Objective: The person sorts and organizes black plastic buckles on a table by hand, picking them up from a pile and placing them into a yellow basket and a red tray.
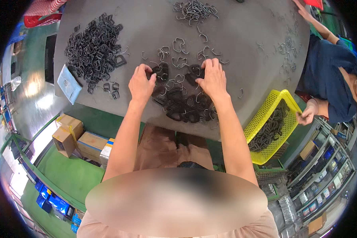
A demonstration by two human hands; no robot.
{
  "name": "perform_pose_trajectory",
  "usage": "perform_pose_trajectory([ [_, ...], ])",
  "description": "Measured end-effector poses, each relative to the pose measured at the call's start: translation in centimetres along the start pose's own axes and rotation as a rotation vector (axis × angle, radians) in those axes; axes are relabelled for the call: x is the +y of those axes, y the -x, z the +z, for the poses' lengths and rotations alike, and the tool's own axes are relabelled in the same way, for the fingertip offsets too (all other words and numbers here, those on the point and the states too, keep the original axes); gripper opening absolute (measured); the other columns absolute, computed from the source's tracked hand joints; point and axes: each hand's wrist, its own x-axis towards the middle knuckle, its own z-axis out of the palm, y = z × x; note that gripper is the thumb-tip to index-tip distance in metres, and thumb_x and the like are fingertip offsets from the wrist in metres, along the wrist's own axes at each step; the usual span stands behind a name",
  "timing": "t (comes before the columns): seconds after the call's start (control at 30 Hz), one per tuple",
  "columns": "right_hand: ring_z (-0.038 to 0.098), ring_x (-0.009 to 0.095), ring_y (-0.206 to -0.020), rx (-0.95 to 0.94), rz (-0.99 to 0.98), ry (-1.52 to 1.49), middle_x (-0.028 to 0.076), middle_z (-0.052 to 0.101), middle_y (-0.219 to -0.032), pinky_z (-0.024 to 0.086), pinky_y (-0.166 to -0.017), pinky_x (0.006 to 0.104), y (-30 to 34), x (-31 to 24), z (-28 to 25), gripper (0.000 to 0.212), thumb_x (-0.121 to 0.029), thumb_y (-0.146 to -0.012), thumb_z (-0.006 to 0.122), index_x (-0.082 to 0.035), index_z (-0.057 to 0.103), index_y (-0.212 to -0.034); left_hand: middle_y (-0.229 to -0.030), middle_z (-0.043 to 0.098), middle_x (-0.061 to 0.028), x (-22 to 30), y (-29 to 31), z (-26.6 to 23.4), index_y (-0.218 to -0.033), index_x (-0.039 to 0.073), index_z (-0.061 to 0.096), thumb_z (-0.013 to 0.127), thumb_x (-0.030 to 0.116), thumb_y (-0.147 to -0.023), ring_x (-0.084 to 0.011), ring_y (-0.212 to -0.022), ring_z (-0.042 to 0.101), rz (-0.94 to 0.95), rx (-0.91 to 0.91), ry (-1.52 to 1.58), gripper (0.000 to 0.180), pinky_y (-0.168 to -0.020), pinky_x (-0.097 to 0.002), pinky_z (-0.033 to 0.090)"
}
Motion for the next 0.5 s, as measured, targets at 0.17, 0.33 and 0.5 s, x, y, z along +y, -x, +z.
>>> perform_pose_trajectory([
  [0.17,0.056,0.027,-0.088,0.139,-0.051,-0.133,0.009,0.053,-0.096,0.047,-0.073,0.0386,0.2,1.0,-0.7,0.022,-0.018,-0.072,0.068,-0.007,0.058,-0.088,-0.078,0.057,-0.0043,0.4,-0.6,0.2,-0.088,0.01,0.052,0.063,0.015,-0.074,-0.0249,-0.077,0.059,0.046,0.017,-0.04,0.018,-0.065,-0.0373,0.046],
  [0.33,0.063,0.023,-0.07,0.129,0.276,-0.617,0.01,0.065,-0.077,0.047,-0.065,0.033,1.7,3.6,-3.1,0.019,-0.022,-0.077,0.064,-0.006,0.066,-0.086,-0.079,0.058,-0.0054,1.4,0.0,-1.2,-0.09,0.009,0.057,0.061,0.018,-0.075,-0.0243,-0.076,0.058,0.14,0.097,-0.145,0.018,-0.066,-0.0354,0.045],
  [0.5,0.063,0.015,-0.061,0.235,0.377,-0.537,0.009,0.065,-0.069,0.046,-0.059,0.0287,6.2,6.8,-4.7,0.025,-0.022,-0.078,0.063,-0.002,0.065,-0.092,-0.078,0.06,-0.0075,6.7,1.0,-2.5,-0.087,0.006,0.06,0.059,0.02,-0.077,-0.0262,-0.073,0.059,0.108,-0.054,-0.016,0.017,-0.066,-0.0364,0.045],
])
